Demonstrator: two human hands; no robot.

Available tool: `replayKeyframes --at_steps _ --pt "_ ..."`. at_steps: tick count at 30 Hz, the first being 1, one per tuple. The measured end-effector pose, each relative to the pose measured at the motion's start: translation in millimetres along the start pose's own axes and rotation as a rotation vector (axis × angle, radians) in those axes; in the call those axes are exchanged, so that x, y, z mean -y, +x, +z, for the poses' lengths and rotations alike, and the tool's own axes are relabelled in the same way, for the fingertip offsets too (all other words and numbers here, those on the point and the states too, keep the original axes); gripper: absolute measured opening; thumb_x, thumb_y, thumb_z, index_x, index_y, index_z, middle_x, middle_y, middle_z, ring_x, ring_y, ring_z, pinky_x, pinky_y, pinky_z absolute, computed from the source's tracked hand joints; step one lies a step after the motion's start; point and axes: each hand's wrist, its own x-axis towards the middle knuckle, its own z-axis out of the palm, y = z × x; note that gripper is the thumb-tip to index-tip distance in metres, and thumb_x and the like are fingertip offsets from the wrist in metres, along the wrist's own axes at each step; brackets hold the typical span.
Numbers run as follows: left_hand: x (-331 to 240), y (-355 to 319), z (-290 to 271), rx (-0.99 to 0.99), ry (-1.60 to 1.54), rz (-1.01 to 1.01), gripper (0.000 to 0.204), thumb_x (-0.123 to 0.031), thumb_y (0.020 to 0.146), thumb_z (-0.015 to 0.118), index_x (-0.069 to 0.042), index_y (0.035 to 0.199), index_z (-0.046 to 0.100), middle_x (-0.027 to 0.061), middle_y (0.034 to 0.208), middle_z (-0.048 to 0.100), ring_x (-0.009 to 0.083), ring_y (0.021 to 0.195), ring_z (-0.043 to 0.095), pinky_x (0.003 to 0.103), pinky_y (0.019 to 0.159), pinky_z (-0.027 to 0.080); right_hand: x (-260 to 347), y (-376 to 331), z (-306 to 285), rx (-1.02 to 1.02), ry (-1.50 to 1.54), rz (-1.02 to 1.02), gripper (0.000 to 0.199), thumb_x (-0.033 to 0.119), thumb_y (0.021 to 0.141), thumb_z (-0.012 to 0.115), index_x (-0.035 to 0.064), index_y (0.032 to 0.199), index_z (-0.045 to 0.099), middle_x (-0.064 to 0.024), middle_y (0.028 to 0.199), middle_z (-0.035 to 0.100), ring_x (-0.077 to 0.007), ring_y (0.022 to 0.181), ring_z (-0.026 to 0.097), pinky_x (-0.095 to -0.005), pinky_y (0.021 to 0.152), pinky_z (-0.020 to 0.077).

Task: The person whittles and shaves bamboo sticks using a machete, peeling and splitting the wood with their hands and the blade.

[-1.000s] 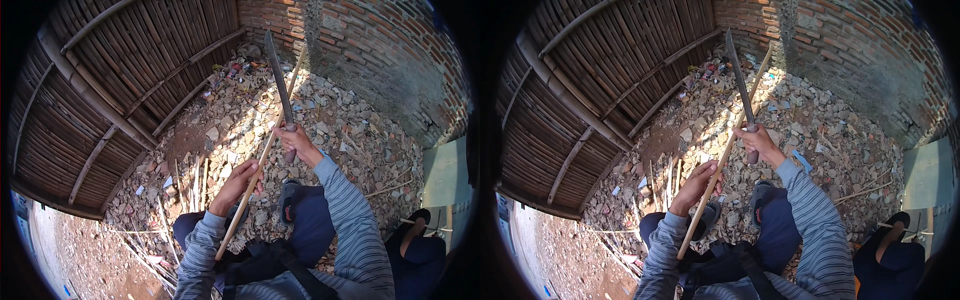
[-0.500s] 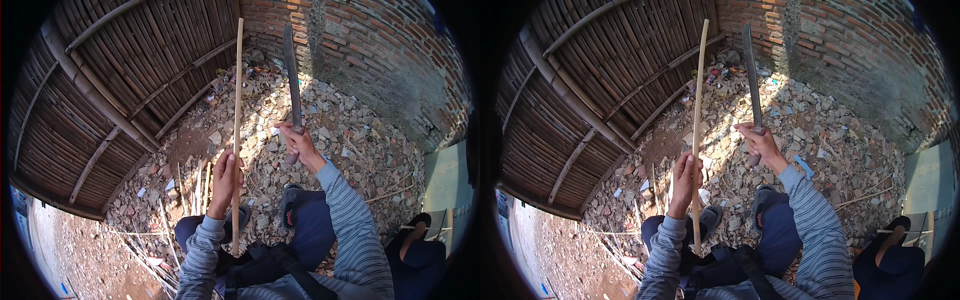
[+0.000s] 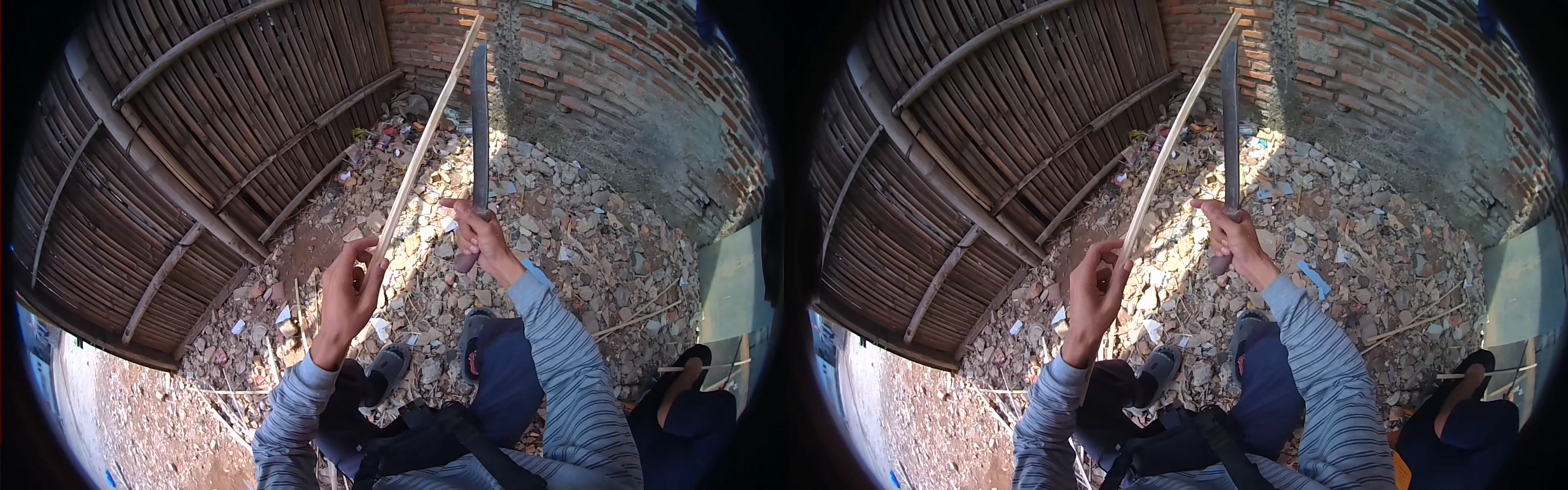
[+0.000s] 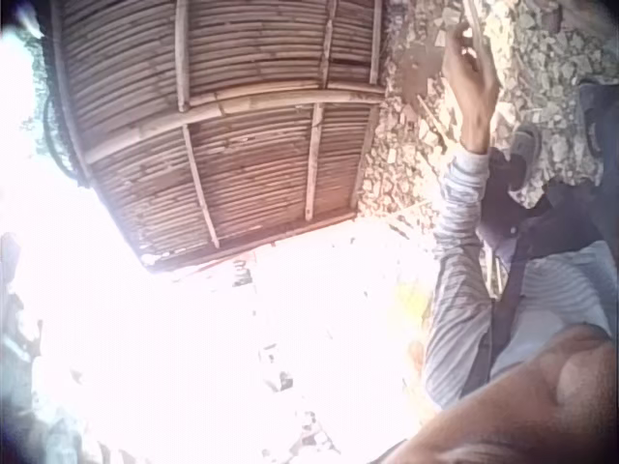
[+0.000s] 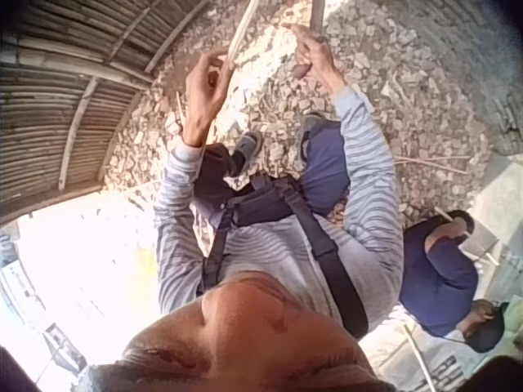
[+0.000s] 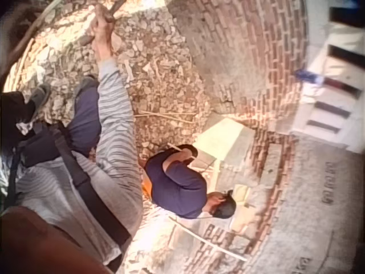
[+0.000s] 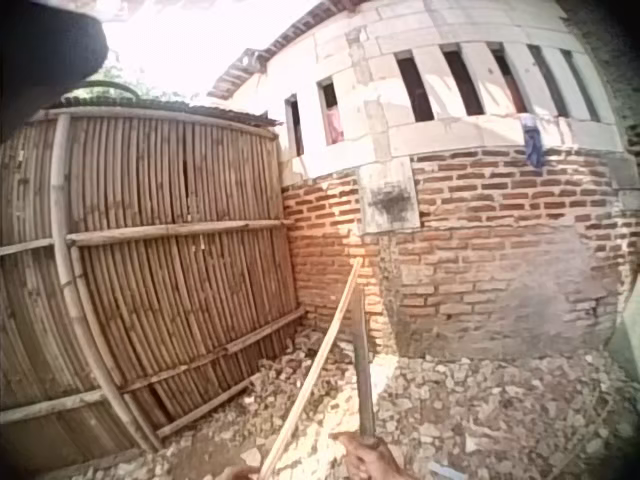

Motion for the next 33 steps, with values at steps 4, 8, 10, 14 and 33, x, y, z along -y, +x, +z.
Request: replayKeyframes --at_steps 4,8,10,14,33 --pt "-20 -15 -4 0.038 0.202 0.140 0.032 -0.007 0.097 0.074 -0.001 0.128 0.065 0.0042 0.087 0.062 0.0046 0.058 0.051 0.025 0.050 0.036 21 -10 21 -0.012 0.197 -0.044 0.036 0.025 0.106 0.068 0.0018 0.133 0.069 0.0104 0.053 0.037 -0.0018 0.041 0.033 -0.0241 0.041 0.0289" --pt "-24 -43 -2 0.058 0.333 0.176 0.033 -0.010 0.097 0.076 -0.002 0.127 0.065 0.0072 0.087 0.064 0.0118 0.059 0.054 0.030 0.052 0.042 21 -15 31 -0.038 0.274 -0.066 0.035 0.023 0.102 0.074 0.0009 0.129 0.070 0.0105 0.053 0.039 -0.0023 0.042 0.034 -0.0237 0.042 0.0296" --pt "-25 -58 -3 0.094 0.369 0.130 0.032 -0.013 0.097 0.075 -0.006 0.126 0.064 0.0144 0.087 0.068 0.0307 0.065 0.067 0.042 0.060 0.051 17 -18 32 -0.125 0.272 -0.047 0.031 0.023 0.100 0.077 0.0009 0.120 0.071 0.0100 0.054 0.041 -0.0027 0.042 0.036 -0.0234 0.042 0.0294" --pt "-24 -80 -8 0.171 0.436 0.039 0.037 -0.015 0.097 0.076 -0.005 0.130 0.061 0.0136 0.087 0.069 0.0294 0.070 0.068 0.042 0.062 0.051 8 -25 36 -0.149 0.135 -0.061 0.028 0.024 0.095 0.082 0.0018 0.107 0.071 0.0074 0.055 0.047 -0.0035 0.042 0.039 -0.0232 0.042 0.0308" --pt "61 -52 59 0.136 0.379 -0.194 0.041 -0.033 0.106 0.063 0.003 0.086 0.063 0.0272 0.064 0.063 0.0500 0.064 0.065 0.058 0.062 0.050 -63 -17 35 -0.182 -0.553 -0.122 0.033 0.033 0.094 0.080 -0.0006 0.093 0.077 0.0043 0.059 0.057 -0.0060 0.059 0.051 -0.0316 0.055 0.0390"
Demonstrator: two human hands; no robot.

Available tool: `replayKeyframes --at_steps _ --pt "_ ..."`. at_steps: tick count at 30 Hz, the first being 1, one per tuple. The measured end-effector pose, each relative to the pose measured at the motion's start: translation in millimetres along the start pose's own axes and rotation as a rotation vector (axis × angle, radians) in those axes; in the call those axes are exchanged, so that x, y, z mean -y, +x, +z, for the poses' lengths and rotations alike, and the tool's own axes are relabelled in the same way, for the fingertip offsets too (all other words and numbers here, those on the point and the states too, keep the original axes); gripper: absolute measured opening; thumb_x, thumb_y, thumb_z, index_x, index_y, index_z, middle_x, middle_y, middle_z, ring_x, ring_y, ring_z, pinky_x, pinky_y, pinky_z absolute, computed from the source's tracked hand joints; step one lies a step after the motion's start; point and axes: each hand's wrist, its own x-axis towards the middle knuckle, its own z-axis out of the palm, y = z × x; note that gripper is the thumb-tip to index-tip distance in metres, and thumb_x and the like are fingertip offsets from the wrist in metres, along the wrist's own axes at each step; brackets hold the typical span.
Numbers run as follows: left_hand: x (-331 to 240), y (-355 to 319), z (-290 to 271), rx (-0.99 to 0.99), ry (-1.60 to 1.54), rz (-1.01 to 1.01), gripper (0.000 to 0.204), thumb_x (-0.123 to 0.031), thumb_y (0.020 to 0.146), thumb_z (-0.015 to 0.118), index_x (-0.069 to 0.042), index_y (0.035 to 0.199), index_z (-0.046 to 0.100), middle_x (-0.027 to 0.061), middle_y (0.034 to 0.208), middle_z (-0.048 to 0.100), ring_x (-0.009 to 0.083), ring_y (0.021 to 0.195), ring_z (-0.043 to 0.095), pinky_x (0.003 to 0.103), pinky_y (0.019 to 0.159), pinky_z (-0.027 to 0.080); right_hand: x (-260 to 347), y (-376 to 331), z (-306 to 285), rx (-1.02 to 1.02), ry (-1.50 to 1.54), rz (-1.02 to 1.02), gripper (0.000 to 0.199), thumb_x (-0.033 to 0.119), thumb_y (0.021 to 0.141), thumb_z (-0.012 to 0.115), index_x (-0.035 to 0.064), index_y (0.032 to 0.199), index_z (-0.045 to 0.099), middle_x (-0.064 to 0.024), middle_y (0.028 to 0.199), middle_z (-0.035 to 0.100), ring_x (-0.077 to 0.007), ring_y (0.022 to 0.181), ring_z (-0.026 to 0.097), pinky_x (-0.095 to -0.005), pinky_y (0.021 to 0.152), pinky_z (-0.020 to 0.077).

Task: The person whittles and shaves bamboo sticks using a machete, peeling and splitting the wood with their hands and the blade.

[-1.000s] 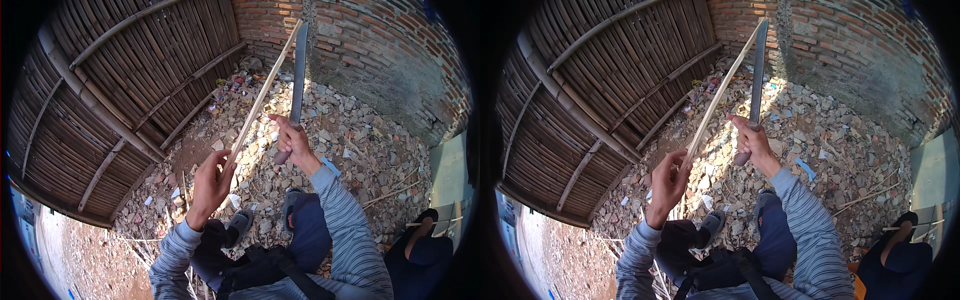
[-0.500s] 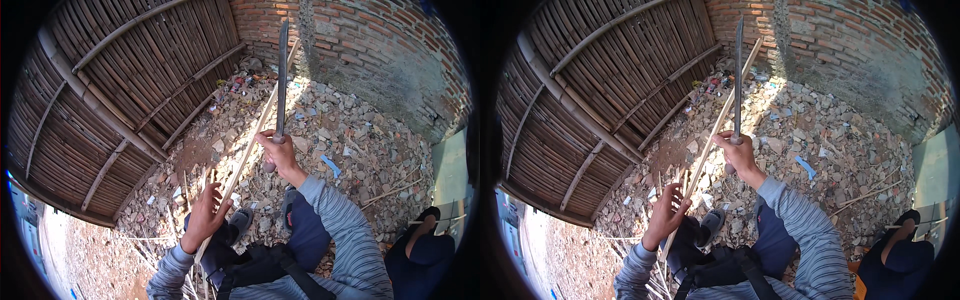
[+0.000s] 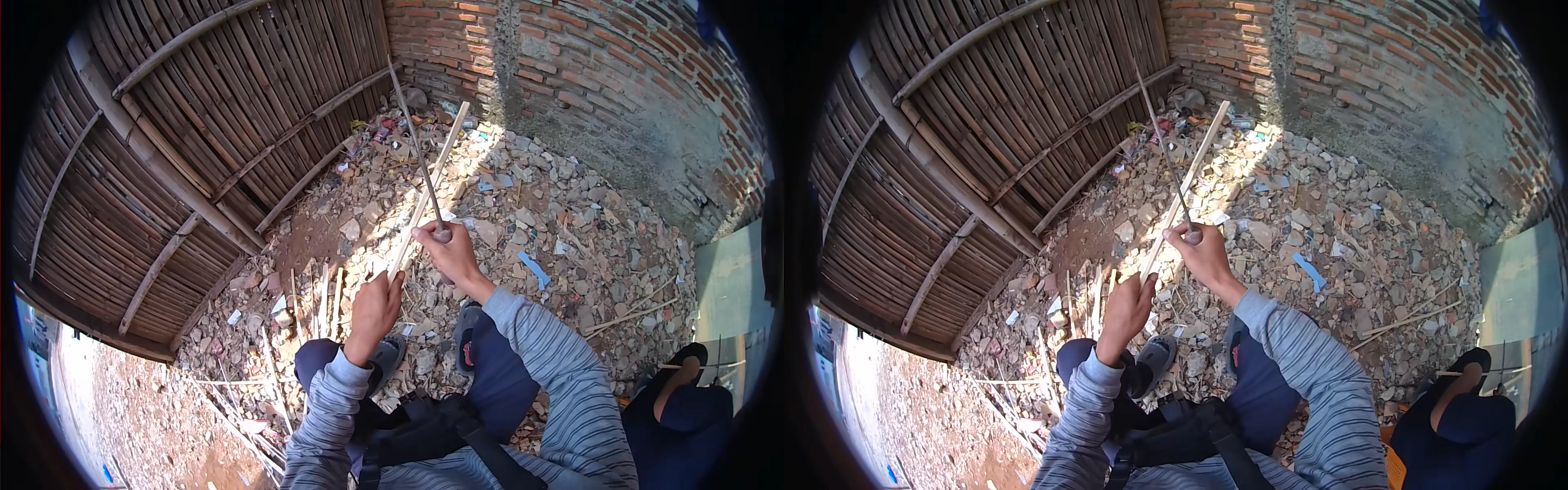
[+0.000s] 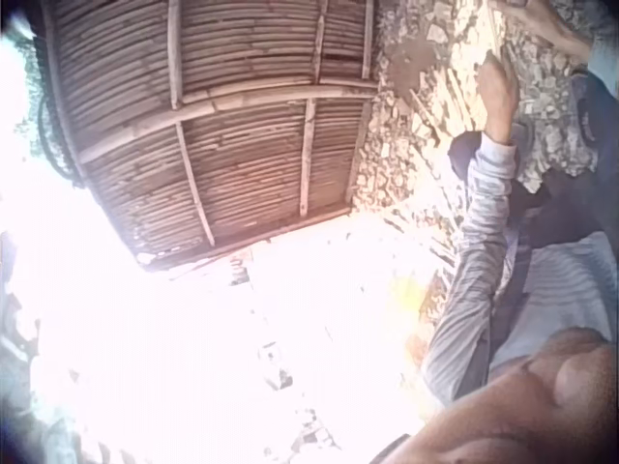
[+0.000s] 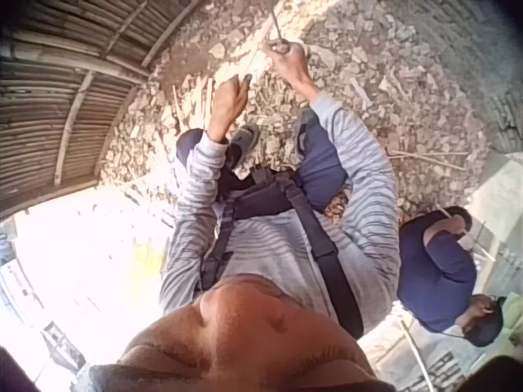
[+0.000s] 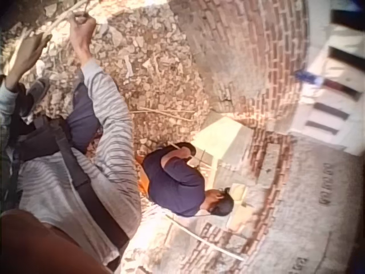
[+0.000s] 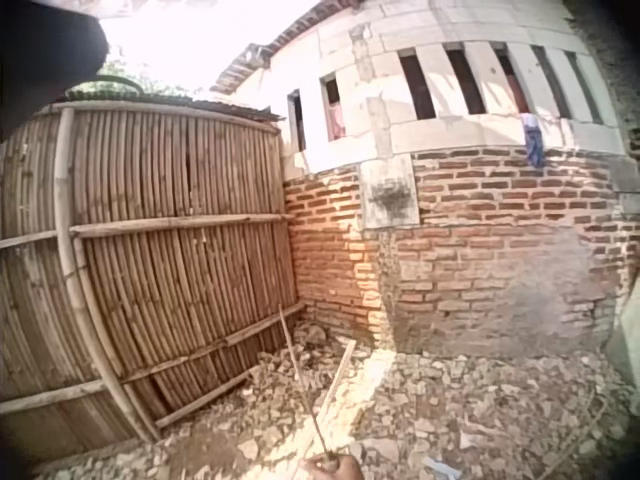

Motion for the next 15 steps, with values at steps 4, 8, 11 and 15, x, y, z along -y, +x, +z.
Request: replayKeyframes --at_steps 4,8,11,15 --pt "15 4 8 -0.067 0.025 0.004 0.041 -0.030 0.106 0.061 0.004 0.083 0.062 0.0306 0.066 0.063 0.0525 0.067 0.064 0.060 0.062 0.047 -2 -1 -8 0.071 -0.329 -0.043 0.032 0.030 0.092 0.078 -0.0009 0.100 0.076 -0.0109 0.065 0.069 -0.0200 0.060 0.068 -0.0379 0.057 0.0489" --pt "25 7 4 -0.029 -0.092 0.010 0.039 -0.027 0.105 0.062 0.004 0.082 0.061 0.0322 0.068 0.062 0.0539 0.070 0.063 0.061 0.063 0.046 -6 -14 2 0.151 -0.516 -0.189 0.028 0.026 0.089 0.077 -0.0001 0.096 0.073 -0.0158 0.067 0.070 -0.0352 0.064 0.073 -0.0440 0.062 0.0559" --pt "22 7 -4 0.002 -0.155 -0.012 0.038 -0.025 0.104 0.062 0.004 0.080 0.060 0.0336 0.070 0.061 0.0549 0.071 0.061 0.062 0.065 0.044 -10 -20 18 0.201 -0.648 -0.274 0.024 0.024 0.086 0.077 0.0028 0.094 0.072 -0.0156 0.069 0.071 -0.0377 0.066 0.073 -0.0470 0.063 0.0577" --pt "35 8 -10 0.050 -0.204 -0.080 0.038 -0.024 0.102 0.062 0.009 0.082 0.061 0.0350 0.071 0.061 0.0551 0.072 0.062 0.059 0.064 0.046 -4 -23 35 0.289 -0.805 -0.349 0.025 0.022 0.082 0.076 0.0056 0.101 0.070 -0.0176 0.068 0.070 -0.0389 0.065 0.073 -0.0499 0.062 0.0579"
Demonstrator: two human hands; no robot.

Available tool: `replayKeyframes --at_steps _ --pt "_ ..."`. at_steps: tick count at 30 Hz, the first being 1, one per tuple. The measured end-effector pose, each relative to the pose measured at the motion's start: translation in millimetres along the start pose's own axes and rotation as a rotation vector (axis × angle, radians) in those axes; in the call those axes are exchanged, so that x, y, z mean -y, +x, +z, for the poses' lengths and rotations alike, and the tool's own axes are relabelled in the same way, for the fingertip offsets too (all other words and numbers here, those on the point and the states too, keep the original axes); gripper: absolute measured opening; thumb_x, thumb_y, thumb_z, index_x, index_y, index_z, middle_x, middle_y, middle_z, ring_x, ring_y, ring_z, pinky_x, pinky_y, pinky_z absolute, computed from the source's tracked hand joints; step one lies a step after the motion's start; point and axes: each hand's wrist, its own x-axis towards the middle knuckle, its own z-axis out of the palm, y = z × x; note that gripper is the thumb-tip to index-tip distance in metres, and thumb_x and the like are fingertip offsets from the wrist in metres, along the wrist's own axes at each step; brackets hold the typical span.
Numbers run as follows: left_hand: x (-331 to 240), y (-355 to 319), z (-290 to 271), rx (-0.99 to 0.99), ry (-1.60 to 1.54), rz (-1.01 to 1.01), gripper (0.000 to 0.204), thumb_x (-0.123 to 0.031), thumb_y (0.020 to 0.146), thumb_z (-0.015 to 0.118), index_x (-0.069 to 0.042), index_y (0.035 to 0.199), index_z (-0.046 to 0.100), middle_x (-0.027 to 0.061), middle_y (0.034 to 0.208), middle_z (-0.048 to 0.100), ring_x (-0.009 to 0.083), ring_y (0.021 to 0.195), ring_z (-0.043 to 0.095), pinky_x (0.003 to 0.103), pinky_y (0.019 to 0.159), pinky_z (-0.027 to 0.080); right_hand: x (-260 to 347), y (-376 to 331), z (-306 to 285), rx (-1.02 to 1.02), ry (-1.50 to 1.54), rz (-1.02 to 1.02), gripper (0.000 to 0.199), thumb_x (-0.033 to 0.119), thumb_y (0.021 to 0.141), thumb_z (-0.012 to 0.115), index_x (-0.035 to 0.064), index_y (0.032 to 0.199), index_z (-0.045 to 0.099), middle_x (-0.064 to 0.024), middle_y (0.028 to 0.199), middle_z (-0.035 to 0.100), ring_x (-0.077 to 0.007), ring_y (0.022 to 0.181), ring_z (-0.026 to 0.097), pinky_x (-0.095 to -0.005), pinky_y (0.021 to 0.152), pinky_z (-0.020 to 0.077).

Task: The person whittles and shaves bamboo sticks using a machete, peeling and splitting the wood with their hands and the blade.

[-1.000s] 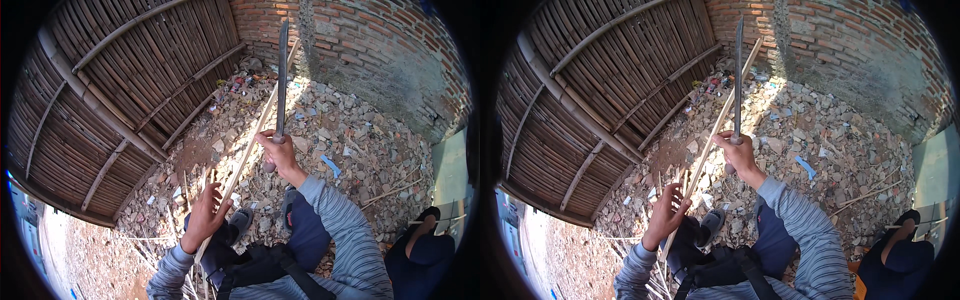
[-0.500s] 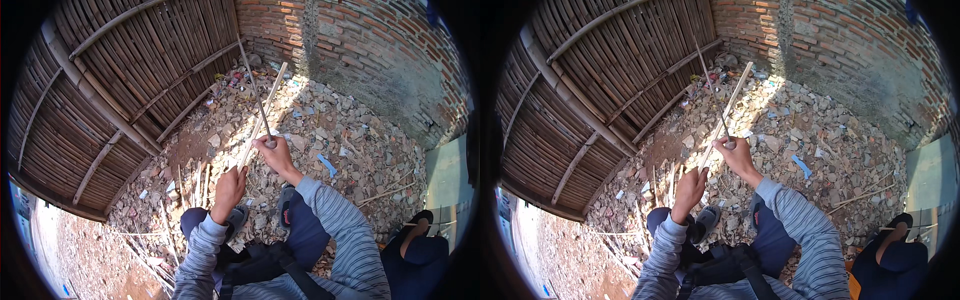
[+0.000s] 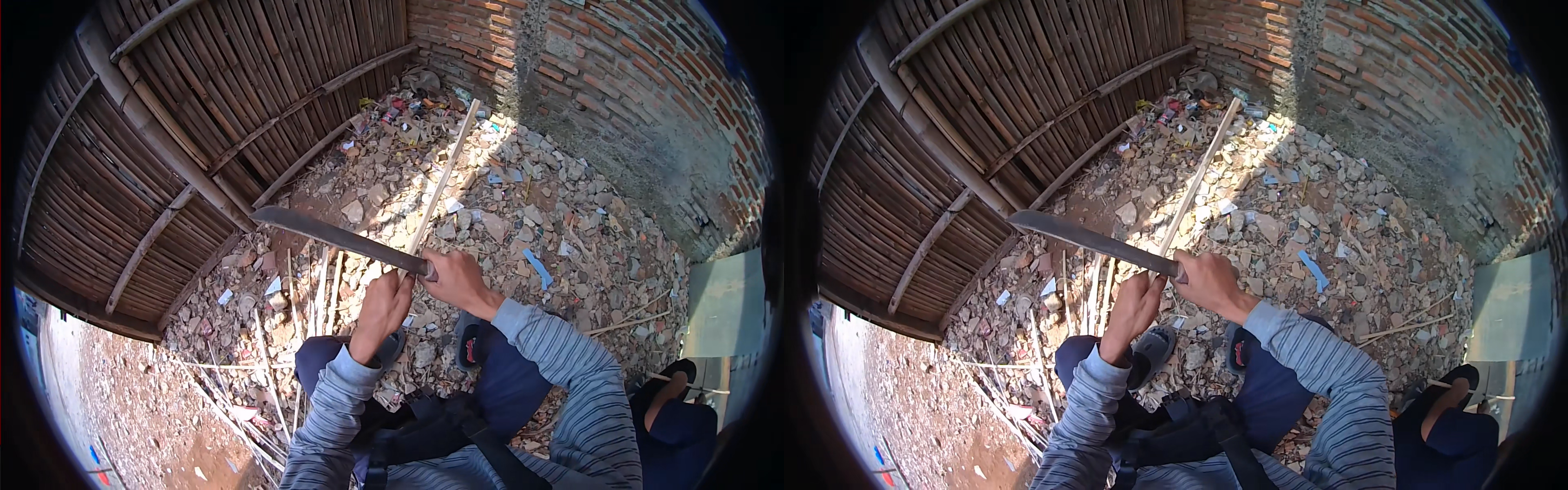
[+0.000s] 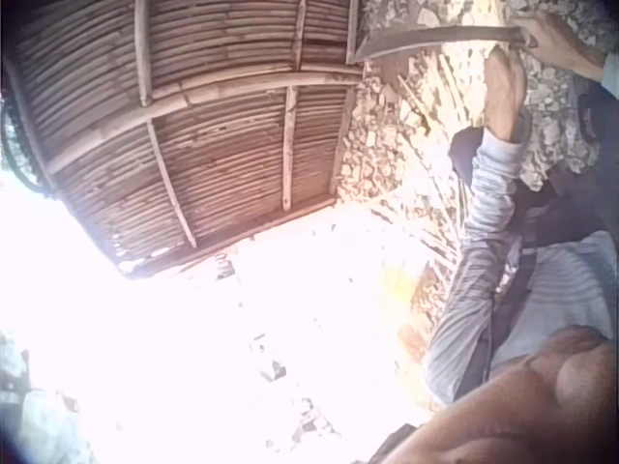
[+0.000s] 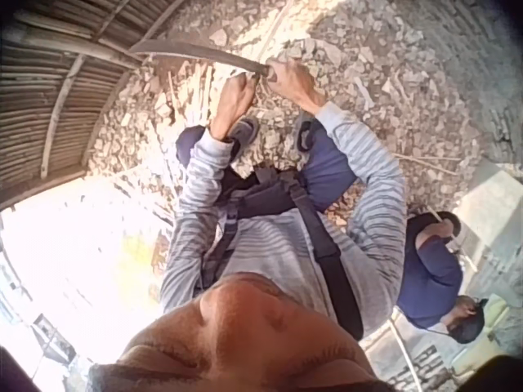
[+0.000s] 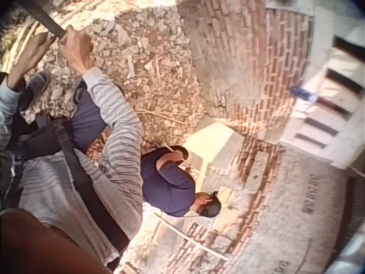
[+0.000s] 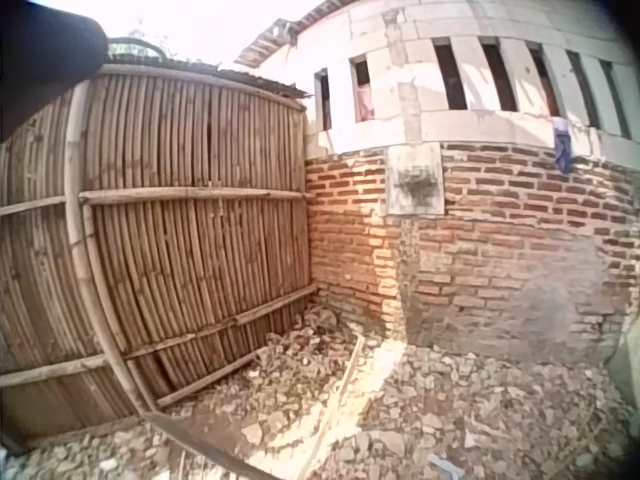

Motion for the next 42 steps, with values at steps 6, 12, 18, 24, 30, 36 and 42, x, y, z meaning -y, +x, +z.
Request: replayKeyframes --at_steps 6,12,18,24,30,36,42 --pt "5 -5 -7 0.022 -0.192 -0.059 0.042 -0.025 0.100 0.058 0.007 0.074 0.051 0.0131 0.056 0.041 0.0187 0.055 0.043 0.046 0.055 0.037 3 10 3 0.020 -0.023 -0.054 0.020 0.018 0.078 0.075 0.0053 0.091 0.065 -0.0172 0.064 0.067 -0.0387 0.062 0.072 -0.0506 0.059 0.0565" --pt "9 -4 -11 0.083 -0.196 -0.129 0.040 -0.025 0.099 0.060 0.004 0.073 0.054 0.0070 0.056 0.043 0.0156 0.054 0.041 0.041 0.053 0.036 5 14 5 0.017 -0.055 -0.044 0.020 0.017 0.076 0.077 0.0061 0.087 0.064 -0.0162 0.062 0.067 -0.0363 0.060 0.072 -0.0483 0.057 0.0564" --pt "6 -3 -12 0.121 -0.292 -0.248 0.035 -0.024 0.099 0.061 -0.004 0.071 0.057 -0.0040 0.058 0.047 0.0083 0.053 0.042 0.033 0.050 0.032 -1 18 2 0.001 -0.108 -0.029 0.025 0.019 0.075 0.081 0.0057 0.087 0.064 -0.0155 0.063 0.068 -0.0342 0.061 0.073 -0.0472 0.057 0.0572" --pt "9 -2 -12 0.103 -0.268 -0.227 0.040 -0.025 0.098 0.059 0.005 0.072 0.057 0.0106 0.056 0.049 0.0197 0.054 0.047 0.044 0.056 0.040 -18 23 0 -0.044 -0.150 0.010 0.028 0.020 0.073 0.082 0.0067 0.090 0.065 -0.0159 0.063 0.068 -0.0376 0.063 0.072 -0.0505 0.058 0.0559" --pt "13 -2 -9 0.095 -0.210 -0.244 0.041 -0.027 0.098 0.060 0.006 0.073 0.059 0.0125 0.056 0.051 0.0211 0.055 0.048 0.044 0.057 0.041 -22 26 -4 -0.051 -0.162 0.021 0.026 0.017 0.073 0.080 0.0066 0.092 0.066 -0.0173 0.066 0.068 -0.0392 0.064 0.072 -0.0514 0.061 0.0562" --pt "6 -3 -14 0.093 -0.232 -0.235 0.041 -0.027 0.098 0.060 0.004 0.072 0.059 0.0098 0.054 0.051 0.0196 0.052 0.048 0.043 0.055 0.040 -26 31 -13 -0.077 -0.182 0.034 0.022 0.017 0.075 0.079 0.0047 0.090 0.068 -0.0186 0.069 0.071 -0.0393 0.066 0.074 -0.0511 0.063 0.0574" --pt "15 -12 -15 0.134 -0.239 -0.243 0.042 -0.028 0.098 0.060 0.003 0.069 0.057 0.0074 0.053 0.049 0.0177 0.051 0.046 0.042 0.053 0.038 -67 48 -38 -0.204 -0.192 0.251 0.015 0.015 0.080 0.074 0.0029 0.089 0.074 -0.0222 0.079 0.075 -0.0407 0.074 0.075 -0.0516 0.070 0.0600"
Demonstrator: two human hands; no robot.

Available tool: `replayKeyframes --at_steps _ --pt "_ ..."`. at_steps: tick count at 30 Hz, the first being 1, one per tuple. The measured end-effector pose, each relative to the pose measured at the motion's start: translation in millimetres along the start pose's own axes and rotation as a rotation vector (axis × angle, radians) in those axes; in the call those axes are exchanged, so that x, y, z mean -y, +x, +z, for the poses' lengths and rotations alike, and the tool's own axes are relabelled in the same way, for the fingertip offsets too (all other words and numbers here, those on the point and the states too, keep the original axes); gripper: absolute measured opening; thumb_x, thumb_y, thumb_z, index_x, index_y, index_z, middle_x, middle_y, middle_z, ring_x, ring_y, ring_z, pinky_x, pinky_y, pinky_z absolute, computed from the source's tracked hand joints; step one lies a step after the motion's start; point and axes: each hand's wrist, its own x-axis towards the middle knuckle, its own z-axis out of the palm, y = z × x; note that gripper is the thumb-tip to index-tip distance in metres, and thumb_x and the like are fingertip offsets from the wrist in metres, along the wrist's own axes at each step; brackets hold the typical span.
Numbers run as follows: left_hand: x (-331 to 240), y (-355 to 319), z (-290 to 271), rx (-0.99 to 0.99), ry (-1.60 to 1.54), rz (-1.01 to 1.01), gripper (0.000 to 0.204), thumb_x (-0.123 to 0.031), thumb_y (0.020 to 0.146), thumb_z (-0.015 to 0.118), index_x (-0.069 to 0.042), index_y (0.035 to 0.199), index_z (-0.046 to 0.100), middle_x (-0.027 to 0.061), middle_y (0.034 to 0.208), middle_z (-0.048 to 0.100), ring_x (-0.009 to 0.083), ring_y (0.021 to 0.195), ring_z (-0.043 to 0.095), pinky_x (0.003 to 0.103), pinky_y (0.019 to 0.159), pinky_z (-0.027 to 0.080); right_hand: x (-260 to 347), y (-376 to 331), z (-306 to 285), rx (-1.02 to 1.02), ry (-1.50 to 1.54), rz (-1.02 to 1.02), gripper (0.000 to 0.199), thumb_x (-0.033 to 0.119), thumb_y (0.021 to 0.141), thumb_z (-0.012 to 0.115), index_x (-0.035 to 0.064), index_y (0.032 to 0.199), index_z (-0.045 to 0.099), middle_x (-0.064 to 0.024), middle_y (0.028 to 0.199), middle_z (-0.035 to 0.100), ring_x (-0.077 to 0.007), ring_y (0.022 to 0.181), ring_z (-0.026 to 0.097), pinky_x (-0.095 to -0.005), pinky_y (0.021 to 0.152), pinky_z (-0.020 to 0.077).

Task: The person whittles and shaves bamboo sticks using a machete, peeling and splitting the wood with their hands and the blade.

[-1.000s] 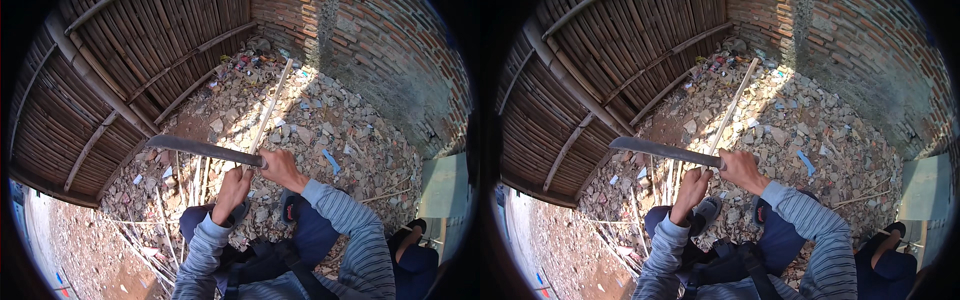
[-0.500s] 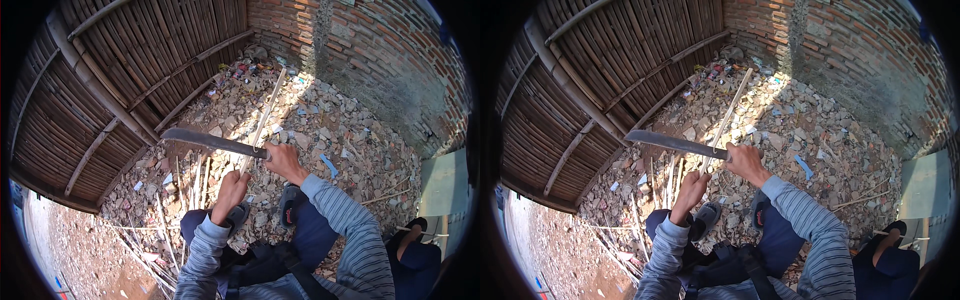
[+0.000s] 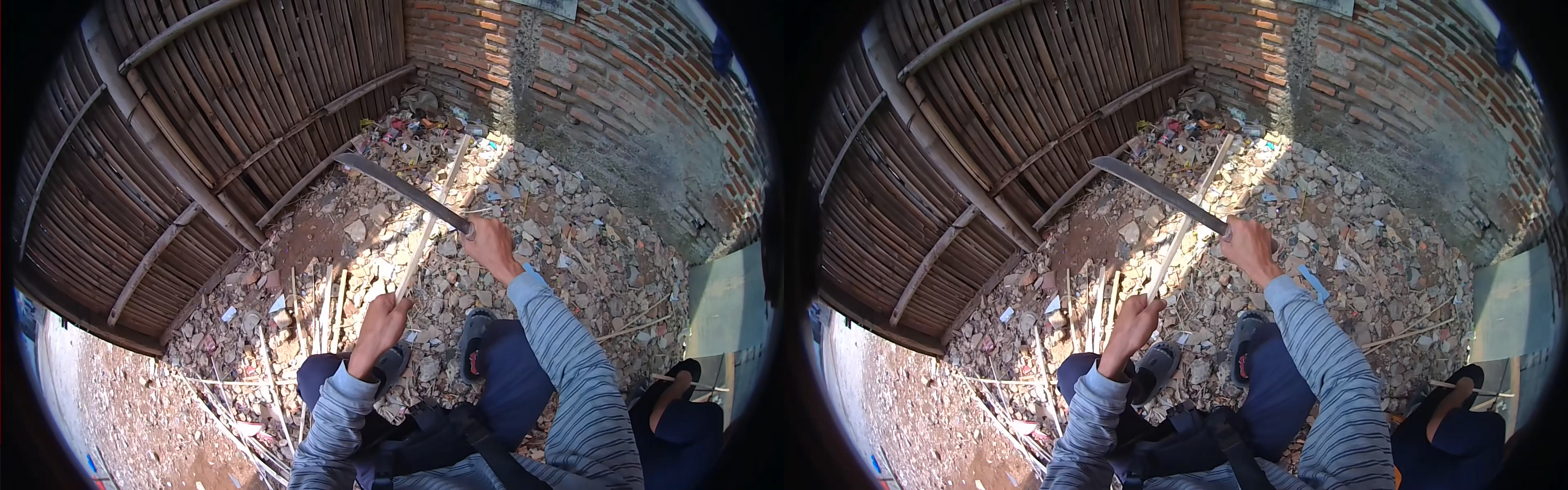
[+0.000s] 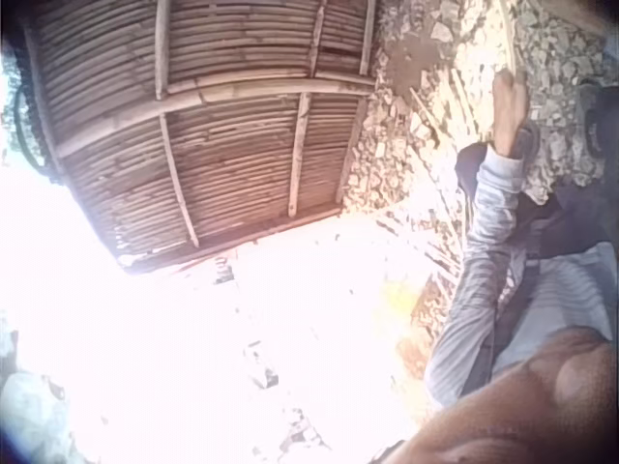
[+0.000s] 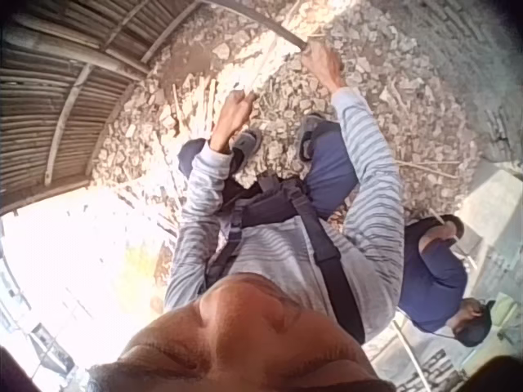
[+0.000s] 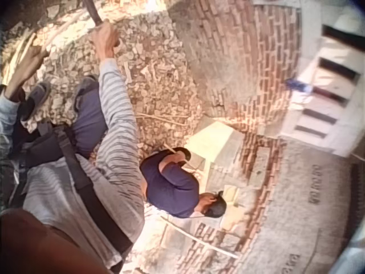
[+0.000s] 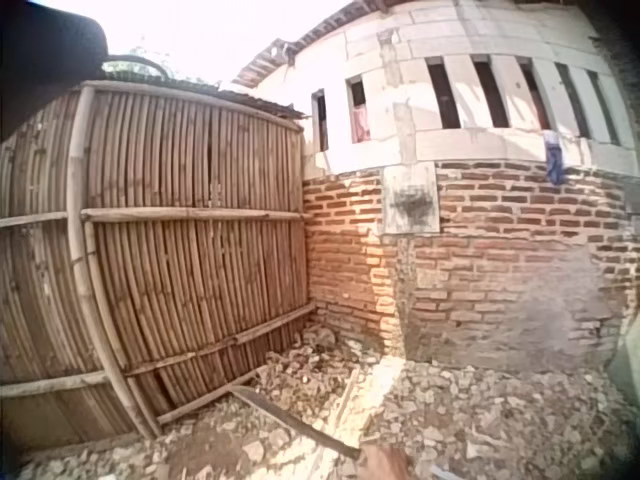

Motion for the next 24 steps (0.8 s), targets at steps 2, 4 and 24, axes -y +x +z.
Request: replayKeyframes --at_steps 2,4,24 --pt "-1 -1 2 0.020 0.049 -0.003 0.045 -0.030 0.099 0.061 0.003 0.069 0.057 0.0081 0.053 0.048 0.0175 0.051 0.046 0.042 0.053 0.038 -13 5 7 0.010 -0.017 0.092 0.016 0.016 0.082 0.074 0.0022 0.090 0.074 -0.0226 0.079 0.074 -0.0413 0.076 0.075 -0.0514 0.072 0.0603" --pt "-5 -1 3 0.037 0.040 -0.031 0.045 -0.030 0.100 0.060 0.004 0.069 0.057 0.0092 0.053 0.048 0.0187 0.051 0.046 0.043 0.054 0.039 -31 15 9 0.006 -0.006 0.118 0.020 0.018 0.084 0.075 0.0015 0.096 0.075 -0.0217 0.080 0.075 -0.0411 0.076 0.075 -0.0511 0.073 0.0605" --pt "-1 14 7 0.014 -0.009 -0.056 0.048 -0.032 0.100 0.064 0.006 0.071 0.058 0.0110 0.056 0.049 0.0208 0.054 0.046 0.044 0.055 0.037 51 -49 5 0.243 0.122 -0.390 0.028 0.016 0.078 0.080 0.0057 0.099 0.064 -0.0147 0.070 0.071 -0.0361 0.066 0.074 -0.0501 0.061 0.0553"
